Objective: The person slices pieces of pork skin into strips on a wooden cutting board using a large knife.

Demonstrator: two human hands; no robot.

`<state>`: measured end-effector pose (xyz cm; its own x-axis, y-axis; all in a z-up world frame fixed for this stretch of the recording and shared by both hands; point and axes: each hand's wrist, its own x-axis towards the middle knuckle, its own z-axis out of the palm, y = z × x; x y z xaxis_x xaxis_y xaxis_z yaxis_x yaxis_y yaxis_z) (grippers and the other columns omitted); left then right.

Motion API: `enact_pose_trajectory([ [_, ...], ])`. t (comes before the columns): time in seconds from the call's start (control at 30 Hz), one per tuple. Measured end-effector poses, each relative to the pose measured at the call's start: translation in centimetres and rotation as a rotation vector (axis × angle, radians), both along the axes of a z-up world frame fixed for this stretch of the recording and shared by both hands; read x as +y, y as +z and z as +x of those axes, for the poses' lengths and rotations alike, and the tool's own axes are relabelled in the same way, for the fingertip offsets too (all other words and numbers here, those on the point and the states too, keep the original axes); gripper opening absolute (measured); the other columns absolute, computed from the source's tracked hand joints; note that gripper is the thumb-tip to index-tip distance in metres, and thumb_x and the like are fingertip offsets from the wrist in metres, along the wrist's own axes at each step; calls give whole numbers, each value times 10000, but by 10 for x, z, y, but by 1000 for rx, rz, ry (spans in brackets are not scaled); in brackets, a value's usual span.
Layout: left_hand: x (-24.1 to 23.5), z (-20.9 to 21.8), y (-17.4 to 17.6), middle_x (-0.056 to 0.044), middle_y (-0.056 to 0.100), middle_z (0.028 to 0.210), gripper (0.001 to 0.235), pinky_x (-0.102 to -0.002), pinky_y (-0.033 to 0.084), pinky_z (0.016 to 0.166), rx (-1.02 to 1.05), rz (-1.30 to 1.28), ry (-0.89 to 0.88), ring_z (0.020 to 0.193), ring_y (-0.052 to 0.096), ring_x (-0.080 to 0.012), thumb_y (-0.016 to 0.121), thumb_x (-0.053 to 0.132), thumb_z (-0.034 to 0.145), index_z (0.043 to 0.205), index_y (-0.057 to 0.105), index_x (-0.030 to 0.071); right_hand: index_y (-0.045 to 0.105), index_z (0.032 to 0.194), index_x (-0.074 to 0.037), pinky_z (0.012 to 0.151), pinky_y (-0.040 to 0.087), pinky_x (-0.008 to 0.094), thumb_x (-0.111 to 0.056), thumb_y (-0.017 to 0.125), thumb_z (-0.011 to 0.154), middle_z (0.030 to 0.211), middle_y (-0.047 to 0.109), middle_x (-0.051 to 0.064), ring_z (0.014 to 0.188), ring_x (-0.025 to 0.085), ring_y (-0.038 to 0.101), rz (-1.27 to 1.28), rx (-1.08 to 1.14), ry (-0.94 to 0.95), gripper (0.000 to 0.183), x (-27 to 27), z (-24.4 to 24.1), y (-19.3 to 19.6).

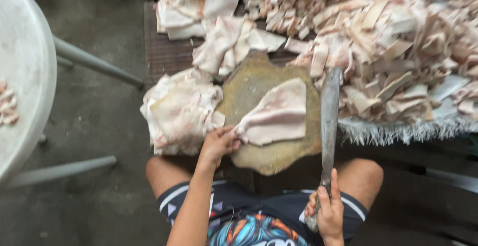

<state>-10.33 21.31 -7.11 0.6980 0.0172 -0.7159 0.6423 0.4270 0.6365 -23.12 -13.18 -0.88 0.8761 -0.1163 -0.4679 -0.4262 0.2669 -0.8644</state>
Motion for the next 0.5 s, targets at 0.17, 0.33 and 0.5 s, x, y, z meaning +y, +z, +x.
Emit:
enact_pose_trajectory([
  [0.17, -4, -10, -12, -102, 694, 878, 346, -334, 610, 668, -139, 73, 191, 716, 675, -198, 568, 186, 1058, 1230, 677, -94, 225, 1634, -293, 428, 518, 299, -122, 463, 994, 626, 497, 56, 454, 112, 487, 8, -39, 109, 703, 9, -16, -9],
  [0.33, -19, -6, 27, -44, 693, 981, 249, -304, 633, 800, -491, 32, 637, 876, 694, -172, 537, 78, 998, 1198, 652, -17, 288, 1618, -285, 447, 514, 292, -100, 480, 1002, 620, 494, 57, 460, 112, 491, 47, -38, 145, 671, 15, -33, -17],
  [0.5, -39, -8, 57, -96, 713, 1066, 225, -245, 570, 762, -540, 357, 409, 904, 673, -161, 609, 67, 1005, 1199, 697, -4, 220, 1613, -348, 422, 517, 311, -138, 442, 998, 617, 476, 52, 446, 120, 480, 42, 13, 76, 687, 7, -14, -25],
])
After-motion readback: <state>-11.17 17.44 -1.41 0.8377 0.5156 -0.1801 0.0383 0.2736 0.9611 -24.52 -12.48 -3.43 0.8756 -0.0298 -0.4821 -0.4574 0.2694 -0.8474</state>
